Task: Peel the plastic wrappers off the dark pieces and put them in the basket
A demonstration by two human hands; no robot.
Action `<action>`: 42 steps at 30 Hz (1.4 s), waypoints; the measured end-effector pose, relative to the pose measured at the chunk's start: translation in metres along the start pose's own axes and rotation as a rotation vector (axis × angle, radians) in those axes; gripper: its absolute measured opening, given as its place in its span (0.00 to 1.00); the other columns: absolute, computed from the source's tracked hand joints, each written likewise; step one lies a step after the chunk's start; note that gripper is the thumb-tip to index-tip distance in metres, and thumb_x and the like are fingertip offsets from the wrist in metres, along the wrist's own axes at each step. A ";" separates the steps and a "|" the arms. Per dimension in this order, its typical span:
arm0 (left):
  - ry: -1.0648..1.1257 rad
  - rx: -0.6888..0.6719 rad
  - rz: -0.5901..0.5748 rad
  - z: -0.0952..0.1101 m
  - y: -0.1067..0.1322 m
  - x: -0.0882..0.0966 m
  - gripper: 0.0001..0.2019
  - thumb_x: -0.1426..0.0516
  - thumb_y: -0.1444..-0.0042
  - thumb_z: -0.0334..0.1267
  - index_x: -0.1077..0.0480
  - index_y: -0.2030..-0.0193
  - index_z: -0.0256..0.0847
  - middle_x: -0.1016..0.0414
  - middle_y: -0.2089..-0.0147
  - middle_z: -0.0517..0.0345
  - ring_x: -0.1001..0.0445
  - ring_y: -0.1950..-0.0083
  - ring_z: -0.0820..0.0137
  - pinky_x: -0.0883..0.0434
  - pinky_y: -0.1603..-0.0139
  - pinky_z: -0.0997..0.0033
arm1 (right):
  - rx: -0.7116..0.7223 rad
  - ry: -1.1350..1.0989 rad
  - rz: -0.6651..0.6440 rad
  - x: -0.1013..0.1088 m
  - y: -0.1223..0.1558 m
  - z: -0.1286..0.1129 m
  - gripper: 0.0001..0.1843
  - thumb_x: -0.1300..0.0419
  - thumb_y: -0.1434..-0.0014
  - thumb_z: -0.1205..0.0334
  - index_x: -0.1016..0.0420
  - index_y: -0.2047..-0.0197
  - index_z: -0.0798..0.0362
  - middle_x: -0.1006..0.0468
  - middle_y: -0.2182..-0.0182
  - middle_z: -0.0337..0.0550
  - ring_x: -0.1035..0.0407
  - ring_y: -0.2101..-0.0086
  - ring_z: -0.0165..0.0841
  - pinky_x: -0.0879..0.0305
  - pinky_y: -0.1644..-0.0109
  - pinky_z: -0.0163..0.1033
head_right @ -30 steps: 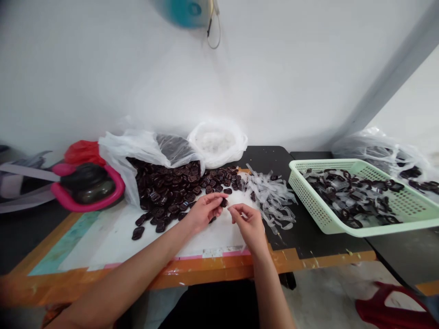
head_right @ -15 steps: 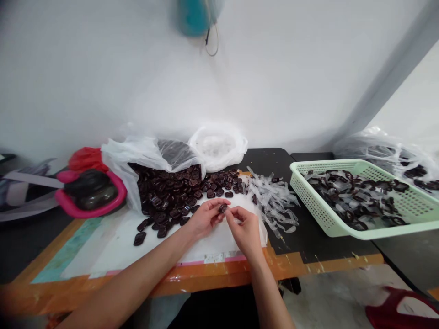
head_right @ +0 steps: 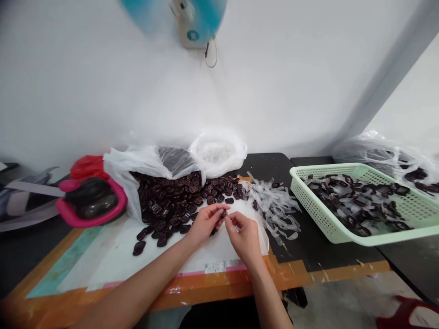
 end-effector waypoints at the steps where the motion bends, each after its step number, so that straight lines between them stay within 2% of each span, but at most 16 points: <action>1: -0.013 -0.005 -0.002 0.000 0.000 0.000 0.14 0.44 0.46 0.44 0.27 0.58 0.35 0.37 0.75 0.61 0.41 0.77 0.78 0.46 0.77 0.76 | 0.002 -0.001 -0.007 -0.001 0.000 0.000 0.11 0.45 0.41 0.56 0.27 0.71 0.53 0.29 0.79 0.38 0.38 0.76 0.30 0.47 0.75 0.33; 6: -0.094 -0.097 0.022 0.008 0.001 0.003 0.11 0.45 0.43 0.43 0.30 0.59 0.38 0.37 0.76 0.63 0.41 0.77 0.79 0.45 0.77 0.78 | 0.012 -0.035 -0.069 -0.004 0.000 -0.001 0.10 0.46 0.41 0.57 0.28 0.68 0.53 0.29 0.77 0.39 0.37 0.75 0.30 0.46 0.74 0.32; 10: -0.070 -0.136 0.041 0.015 0.003 0.003 0.08 0.43 0.45 0.40 0.34 0.63 0.39 0.36 0.76 0.65 0.39 0.78 0.79 0.41 0.76 0.79 | 0.010 -0.075 -0.044 0.000 0.001 -0.001 0.09 0.47 0.41 0.59 0.30 0.70 0.54 0.30 0.77 0.39 0.37 0.75 0.30 0.45 0.73 0.31; 12: -0.105 -0.152 0.017 0.020 0.005 0.000 0.07 0.43 0.45 0.39 0.31 0.63 0.37 0.31 0.72 0.60 0.34 0.75 0.77 0.37 0.73 0.77 | 0.017 -0.086 -0.024 0.003 0.001 -0.002 0.10 0.47 0.41 0.60 0.32 0.71 0.54 0.31 0.78 0.38 0.38 0.75 0.29 0.45 0.73 0.31; 14: -0.132 -0.199 -0.003 0.028 0.008 -0.003 0.10 0.44 0.44 0.39 0.27 0.61 0.35 0.27 0.63 0.51 0.30 0.70 0.74 0.32 0.68 0.74 | 0.025 -0.105 -0.006 0.005 0.001 -0.002 0.09 0.47 0.41 0.61 0.32 0.72 0.54 0.31 0.77 0.38 0.38 0.75 0.29 0.45 0.72 0.31; 16: -0.155 -0.251 0.003 0.036 0.010 -0.002 0.11 0.43 0.45 0.40 0.25 0.62 0.35 0.28 0.56 0.46 0.28 0.65 0.70 0.30 0.65 0.71 | 0.025 -0.106 0.014 0.007 0.001 -0.002 0.09 0.47 0.42 0.61 0.33 0.72 0.54 0.32 0.78 0.38 0.38 0.75 0.29 0.45 0.72 0.31; 18: -0.187 -0.276 0.026 0.039 0.010 0.000 0.10 0.41 0.47 0.40 0.24 0.66 0.35 0.28 0.55 0.44 0.27 0.62 0.67 0.29 0.65 0.70 | 0.023 -0.067 0.038 0.010 0.001 -0.001 0.09 0.47 0.42 0.61 0.34 0.73 0.54 0.33 0.79 0.37 0.39 0.76 0.29 0.45 0.73 0.31; 22: -0.213 -0.257 0.009 0.040 0.008 0.001 0.09 0.40 0.48 0.39 0.23 0.67 0.35 0.25 0.59 0.45 0.27 0.59 0.64 0.29 0.63 0.70 | 0.042 0.021 0.061 0.016 0.003 -0.005 0.09 0.46 0.42 0.60 0.33 0.73 0.54 0.34 0.80 0.36 0.41 0.77 0.28 0.47 0.75 0.31; 26: -0.245 -0.248 -0.037 0.042 0.008 -0.004 0.09 0.42 0.45 0.38 0.22 0.62 0.37 0.24 0.57 0.46 0.27 0.55 0.64 0.29 0.58 0.68 | 0.081 0.083 0.090 0.020 0.007 -0.014 0.07 0.45 0.43 0.62 0.33 0.72 0.53 0.33 0.80 0.35 0.42 0.79 0.27 0.49 0.76 0.30; 30: -0.223 -0.272 -0.022 0.042 0.007 -0.002 0.08 0.39 0.49 0.37 0.22 0.62 0.38 0.25 0.56 0.46 0.28 0.52 0.64 0.31 0.51 0.65 | 0.094 0.148 0.101 0.020 0.007 -0.018 0.07 0.46 0.44 0.62 0.32 0.72 0.53 0.33 0.80 0.35 0.42 0.80 0.26 0.49 0.77 0.30; 34: -0.105 -0.180 0.020 0.033 0.004 0.004 0.08 0.36 0.54 0.35 0.23 0.66 0.37 0.25 0.57 0.48 0.27 0.55 0.65 0.30 0.53 0.65 | 0.097 0.192 0.094 0.017 0.003 -0.017 0.08 0.47 0.42 0.61 0.33 0.71 0.53 0.33 0.80 0.34 0.43 0.80 0.25 0.49 0.76 0.31; 38: -0.029 -0.066 0.042 0.025 0.005 0.005 0.05 0.36 0.55 0.35 0.24 0.71 0.35 0.25 0.56 0.48 0.26 0.57 0.66 0.30 0.54 0.66 | 0.106 0.177 0.080 0.017 0.003 -0.016 0.09 0.47 0.41 0.60 0.32 0.70 0.53 0.33 0.80 0.34 0.43 0.80 0.26 0.48 0.76 0.31; 42: -0.101 -0.079 0.059 0.028 0.007 0.005 0.04 0.38 0.53 0.34 0.26 0.73 0.35 0.26 0.56 0.48 0.27 0.58 0.66 0.31 0.57 0.67 | 0.113 0.176 0.093 0.017 0.007 -0.018 0.07 0.48 0.40 0.61 0.30 0.68 0.52 0.27 0.77 0.36 0.40 0.79 0.27 0.45 0.74 0.31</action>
Point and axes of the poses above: each hand's wrist, its own y-axis away from the middle knuckle, its own x-axis out of the back of the hand, z = x × y, the point moved 10 cm from there along -y, towards the middle knuckle
